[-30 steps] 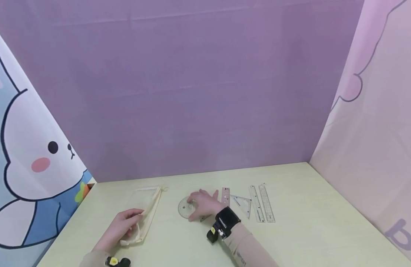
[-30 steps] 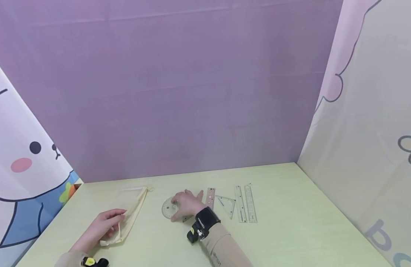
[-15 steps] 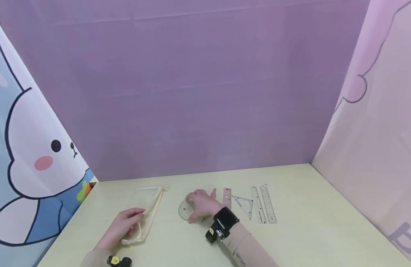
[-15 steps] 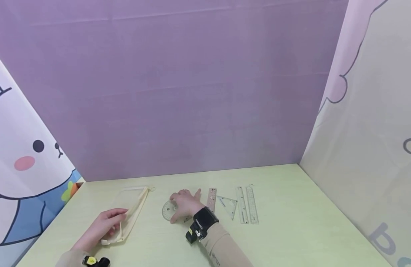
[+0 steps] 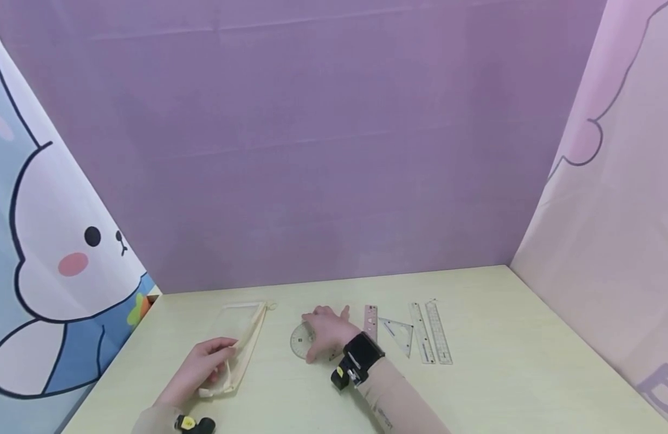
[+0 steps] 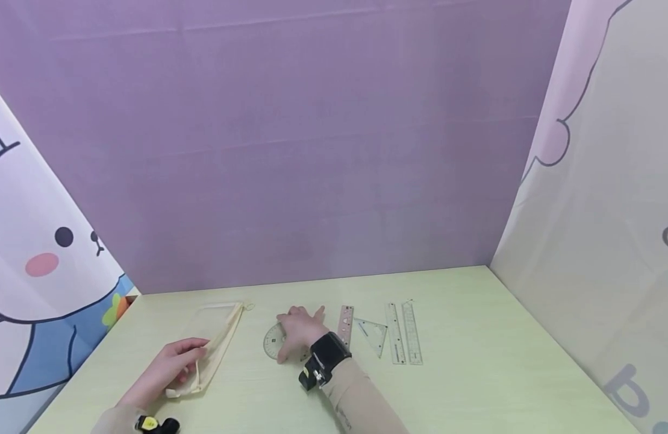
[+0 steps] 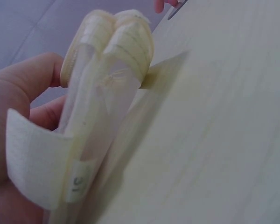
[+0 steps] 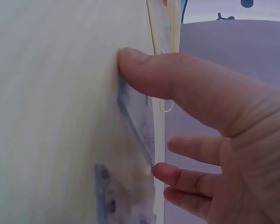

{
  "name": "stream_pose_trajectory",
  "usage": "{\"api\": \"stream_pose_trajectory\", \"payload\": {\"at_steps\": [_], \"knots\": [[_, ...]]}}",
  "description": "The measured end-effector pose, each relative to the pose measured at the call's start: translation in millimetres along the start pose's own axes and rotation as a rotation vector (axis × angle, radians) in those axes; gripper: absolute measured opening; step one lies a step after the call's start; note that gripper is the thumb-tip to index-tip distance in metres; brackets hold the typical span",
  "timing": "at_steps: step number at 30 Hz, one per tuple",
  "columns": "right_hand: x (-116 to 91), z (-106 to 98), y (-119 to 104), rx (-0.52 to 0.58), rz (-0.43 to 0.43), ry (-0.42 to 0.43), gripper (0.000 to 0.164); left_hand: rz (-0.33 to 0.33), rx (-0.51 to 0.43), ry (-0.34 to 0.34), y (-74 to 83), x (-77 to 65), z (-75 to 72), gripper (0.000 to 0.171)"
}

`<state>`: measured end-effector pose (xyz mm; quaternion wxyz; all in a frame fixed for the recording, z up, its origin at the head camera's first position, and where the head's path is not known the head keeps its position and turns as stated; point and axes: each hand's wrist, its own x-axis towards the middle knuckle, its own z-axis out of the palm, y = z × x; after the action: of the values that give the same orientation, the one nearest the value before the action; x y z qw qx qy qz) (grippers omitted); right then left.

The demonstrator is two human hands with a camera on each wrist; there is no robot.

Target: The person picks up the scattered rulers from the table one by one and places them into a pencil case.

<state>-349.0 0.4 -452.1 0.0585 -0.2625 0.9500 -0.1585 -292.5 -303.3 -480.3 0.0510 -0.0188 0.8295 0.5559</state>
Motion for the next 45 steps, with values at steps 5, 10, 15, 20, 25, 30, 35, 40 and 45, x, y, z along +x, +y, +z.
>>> {"api": "stream_pose_trajectory", "payload": {"at_steps": [5,10,15,20,25,30,35,40,45], "knots": [[5.5,2.1,3.3,0.044,0.003,-0.029,0.099,0.014,0.01,0.003,0.6,-2.5,1.2,0.041],[7.3,6.9,9.6,0.108,-0.025,-0.051,0.095,0.012,0.017,0.004,1.7,-3.5,2.6,0.041],[8.9,7.9,12.5,0.143,-0.05,-0.051,0.094,0.006,0.021,0.012,2.5,-1.3,1.3,0.041],[8.1,5.2,10.4,0.16,-0.076,-0.038,0.097,-0.012,0.005,0.025,2.2,1.7,0.5,0.039],[7.4,6.6,11.5,0.129,-0.037,0.017,0.094,-0.01,0.007,0.021,2.5,1.7,1.0,0.04],[3.1,4.7,13.5,0.036,0.001,0.046,0.095,-0.015,0.012,0.018,2.0,0.8,1.0,0.041],[-0.2,4.1,15.8,-0.039,0.014,0.015,0.099,-0.001,0.011,0.019,1.2,-0.2,1.6,0.041],[-0.5,5.9,17.9,-0.055,0.022,0.023,0.098,0.002,0.016,0.02,-0.2,0.8,2.0,0.041],[-1.0,4.0,16.7,-0.058,0.023,0.039,0.096,-0.004,0.015,0.018,0.0,1.3,1.5,0.041]]}}
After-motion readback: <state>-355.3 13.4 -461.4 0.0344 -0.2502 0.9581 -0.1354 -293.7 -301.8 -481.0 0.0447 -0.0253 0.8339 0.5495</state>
